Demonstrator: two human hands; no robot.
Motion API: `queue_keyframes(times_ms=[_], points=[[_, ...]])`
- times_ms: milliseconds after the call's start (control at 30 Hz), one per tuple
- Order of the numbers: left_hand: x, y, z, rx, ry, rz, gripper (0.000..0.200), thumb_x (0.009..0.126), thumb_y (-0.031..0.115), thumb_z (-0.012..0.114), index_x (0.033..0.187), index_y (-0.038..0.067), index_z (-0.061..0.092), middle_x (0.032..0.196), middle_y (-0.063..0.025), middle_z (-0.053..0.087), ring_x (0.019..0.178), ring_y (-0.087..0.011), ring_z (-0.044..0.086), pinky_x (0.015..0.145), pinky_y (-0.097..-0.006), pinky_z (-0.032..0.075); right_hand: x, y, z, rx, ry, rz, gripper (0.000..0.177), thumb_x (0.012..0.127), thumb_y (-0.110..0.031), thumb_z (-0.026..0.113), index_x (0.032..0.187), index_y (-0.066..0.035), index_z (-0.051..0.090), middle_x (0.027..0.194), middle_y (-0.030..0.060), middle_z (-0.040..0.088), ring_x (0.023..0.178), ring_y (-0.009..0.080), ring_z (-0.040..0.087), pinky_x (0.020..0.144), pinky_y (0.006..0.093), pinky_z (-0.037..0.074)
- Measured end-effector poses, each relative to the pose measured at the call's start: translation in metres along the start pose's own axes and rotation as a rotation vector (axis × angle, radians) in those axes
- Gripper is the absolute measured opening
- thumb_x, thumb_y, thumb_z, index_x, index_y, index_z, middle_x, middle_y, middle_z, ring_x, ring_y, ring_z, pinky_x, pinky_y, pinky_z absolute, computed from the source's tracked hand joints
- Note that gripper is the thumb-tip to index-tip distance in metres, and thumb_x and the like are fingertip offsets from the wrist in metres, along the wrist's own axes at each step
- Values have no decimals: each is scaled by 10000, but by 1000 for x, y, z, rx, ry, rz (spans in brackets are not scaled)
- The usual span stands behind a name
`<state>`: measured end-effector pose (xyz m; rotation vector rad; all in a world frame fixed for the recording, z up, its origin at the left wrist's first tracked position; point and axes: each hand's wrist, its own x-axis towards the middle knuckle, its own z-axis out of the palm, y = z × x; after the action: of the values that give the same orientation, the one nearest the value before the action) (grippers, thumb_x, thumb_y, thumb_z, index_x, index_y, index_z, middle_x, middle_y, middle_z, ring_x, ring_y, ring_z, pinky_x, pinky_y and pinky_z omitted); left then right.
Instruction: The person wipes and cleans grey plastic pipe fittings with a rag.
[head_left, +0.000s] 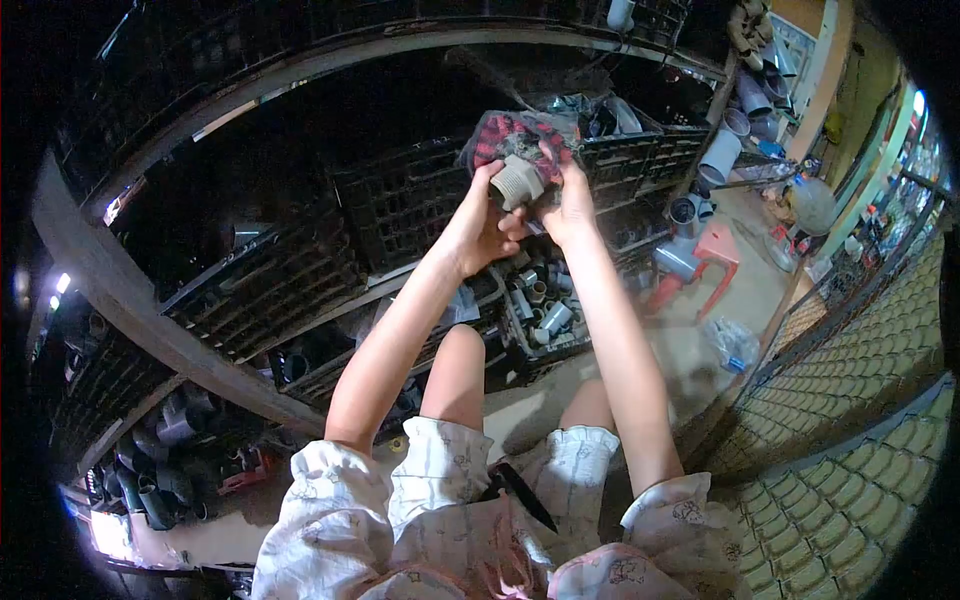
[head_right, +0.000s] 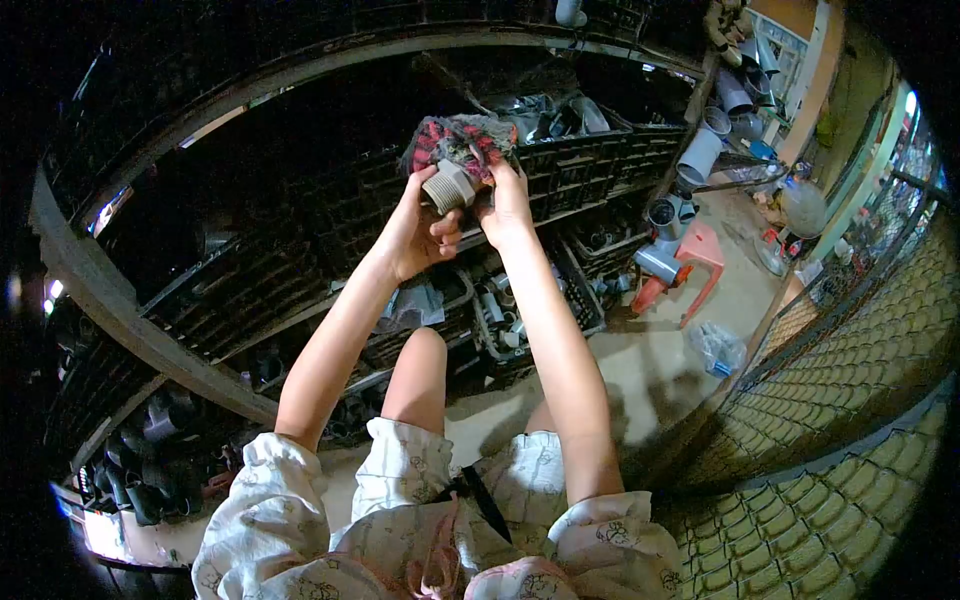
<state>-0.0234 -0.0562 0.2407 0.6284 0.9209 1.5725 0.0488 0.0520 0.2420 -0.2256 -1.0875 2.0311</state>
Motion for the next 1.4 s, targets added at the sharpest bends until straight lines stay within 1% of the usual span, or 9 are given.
queue_keyframes(times_ms=[200,333,567,667,767,867,1033,1100,1400], points=[[-2,-5,14,-159,-124,-116,557,757,611,380,680,64,448,464,46,290,471,-102,319,462,-202,284,-12,-2,7,60,-16,-48,414,749,-407,546,997,-76,531,928,54,566,816,181,555,710,338,463],[0,-9,8,517,60,92,509,781,565,391,841,94,574,659,-37,592,554,-94,499,530,-220,351,-12,4,-2,-63,67,14,393,742,-364,581,976,-51,539,879,65,576,747,161,567,643,305,465],[-3,-17,3,1778,528,469,556,638,522,599,758,-20,597,707,-207,593,668,-278,605,594,-357,482,-1,25,-13,-280,17,-217,314,727,-130,596,1009,-29,503,915,45,567,771,141,570,661,292,469],[2,-17,-1,1748,584,579,544,689,519,565,750,-21,580,655,-159,597,638,-246,608,578,-328,477,-1,20,-10,-184,65,-182,326,727,-116,593,1024,-29,493,926,46,562,778,141,566,674,292,467],[21,-24,-17,805,205,557,528,751,502,502,665,-15,564,537,-98,559,486,-171,570,463,-267,451,8,19,-14,-45,26,-84,331,763,-198,571,1036,-30,488,926,63,563,817,166,560,683,318,467],[12,-26,-3,47,-12,106,607,781,612,313,670,37,474,489,7,402,429,-113,377,438,-215,318,-4,16,-10,8,9,2,432,784,-381,518,1041,-34,493,924,73,562,817,199,550,641,344,466],[17,-17,5,-371,-223,-101,606,746,658,344,703,59,426,515,31,340,467,-121,320,477,-223,300,4,-1,-10,-94,-149,329,583,680,-603,507,879,-60,578,593,43,553,414,126,482,338,239,353],[11,-7,16,-215,-38,-32,595,740,650,373,716,59,440,543,-1,420,472,-128,354,477,-216,315,9,7,8,-92,77,6,471,759,-509,489,902,-65,551,707,35,572,502,118,513,381,230,380],[47,3,-6,823,274,394,399,712,378,637,789,-4,555,615,-20,529,496,-74,476,466,-220,389,56,-6,-10,-276,20,-59,188,754,-86,536,926,-10,521,850,65,560,680,147,554,587,290,458]])
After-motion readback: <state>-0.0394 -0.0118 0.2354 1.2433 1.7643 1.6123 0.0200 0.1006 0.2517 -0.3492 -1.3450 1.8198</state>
